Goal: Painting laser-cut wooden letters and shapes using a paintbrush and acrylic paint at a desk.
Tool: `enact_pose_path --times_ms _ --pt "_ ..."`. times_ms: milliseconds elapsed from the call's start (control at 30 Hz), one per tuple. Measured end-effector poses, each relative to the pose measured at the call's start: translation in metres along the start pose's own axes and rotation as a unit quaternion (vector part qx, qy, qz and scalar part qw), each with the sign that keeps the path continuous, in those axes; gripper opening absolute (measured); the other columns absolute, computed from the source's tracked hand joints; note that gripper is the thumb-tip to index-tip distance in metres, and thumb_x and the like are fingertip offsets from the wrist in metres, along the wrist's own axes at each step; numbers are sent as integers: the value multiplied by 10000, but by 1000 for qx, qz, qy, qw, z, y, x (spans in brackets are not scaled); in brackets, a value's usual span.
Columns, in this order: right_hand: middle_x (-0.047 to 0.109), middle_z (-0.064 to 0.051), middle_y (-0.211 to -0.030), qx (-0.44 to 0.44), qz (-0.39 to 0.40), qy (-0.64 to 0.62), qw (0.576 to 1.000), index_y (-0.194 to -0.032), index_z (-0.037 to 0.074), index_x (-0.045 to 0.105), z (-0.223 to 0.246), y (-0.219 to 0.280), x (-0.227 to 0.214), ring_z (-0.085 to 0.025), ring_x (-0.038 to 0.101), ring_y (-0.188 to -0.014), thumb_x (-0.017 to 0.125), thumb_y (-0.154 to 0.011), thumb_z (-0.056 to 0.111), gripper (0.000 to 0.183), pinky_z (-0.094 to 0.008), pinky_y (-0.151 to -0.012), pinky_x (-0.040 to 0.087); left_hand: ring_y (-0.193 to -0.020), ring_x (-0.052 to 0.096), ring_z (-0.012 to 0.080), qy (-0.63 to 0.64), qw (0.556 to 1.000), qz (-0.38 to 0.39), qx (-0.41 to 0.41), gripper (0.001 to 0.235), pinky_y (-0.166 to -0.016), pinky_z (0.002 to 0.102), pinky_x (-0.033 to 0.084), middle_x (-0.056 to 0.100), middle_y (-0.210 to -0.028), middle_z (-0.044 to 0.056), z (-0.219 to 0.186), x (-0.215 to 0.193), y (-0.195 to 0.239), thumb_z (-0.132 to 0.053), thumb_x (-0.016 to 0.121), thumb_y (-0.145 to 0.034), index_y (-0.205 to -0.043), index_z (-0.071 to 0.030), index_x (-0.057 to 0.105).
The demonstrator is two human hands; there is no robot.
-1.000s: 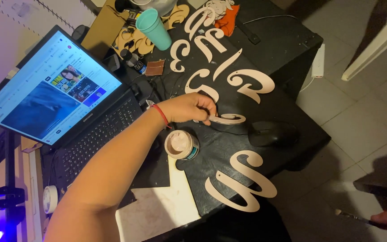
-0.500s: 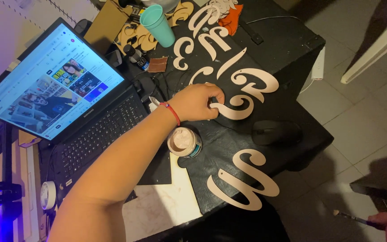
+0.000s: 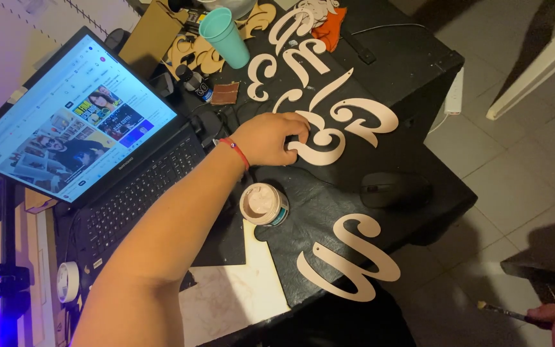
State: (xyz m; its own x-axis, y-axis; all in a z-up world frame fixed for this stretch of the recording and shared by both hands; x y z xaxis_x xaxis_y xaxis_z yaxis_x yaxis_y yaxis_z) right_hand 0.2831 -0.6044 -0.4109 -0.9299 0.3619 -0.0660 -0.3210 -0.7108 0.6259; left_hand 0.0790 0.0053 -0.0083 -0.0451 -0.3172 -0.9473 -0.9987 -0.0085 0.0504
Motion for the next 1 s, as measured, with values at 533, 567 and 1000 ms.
enact_pose_path --times_ms 533,567,1000 --pt "350 -193 -865 546 -107 -354 752 -963 88 434 -56 25 25 -396 330 -811 541 -917 341 278 -573 -816 251 -848 652 244 -26 981 -148 126 276 -765 421 542 676 -973 75 -119 -64 33 -12 504 -829 -993 -80 716" --pt "243 -28 -445 557 -161 -283 764 -542 232 435 -71 35 1 -226 257 -418 709 -871 346 443 -460 -479 226 -727 643 202 -32 978 -138 152 251 -709 395 538 672 -854 56 -146 -68 41 -36 484 -876 -932 -88 723" --pt "698 -208 -880 -208 -291 190 914 -916 -78 729 339 167 162 -258 665 -827 360 -735 -197 428 -332 -860 551 -1091 540 274 -98 994 -26 -29 789 -811 419 375 590 -1257 80 -198 40 121 -431 770 -676 -1337 -51 568"
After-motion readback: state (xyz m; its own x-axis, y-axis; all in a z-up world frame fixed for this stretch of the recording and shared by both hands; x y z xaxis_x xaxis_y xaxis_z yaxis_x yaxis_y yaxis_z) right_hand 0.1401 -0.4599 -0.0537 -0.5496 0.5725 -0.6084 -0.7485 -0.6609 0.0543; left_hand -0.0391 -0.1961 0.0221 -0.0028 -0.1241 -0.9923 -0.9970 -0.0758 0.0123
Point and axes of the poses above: each hand's wrist, its own y-axis away from the middle knuckle, its own x-axis out of the palm, z = x × y, the point moved 8 cm from there along -y, towards the middle knuckle
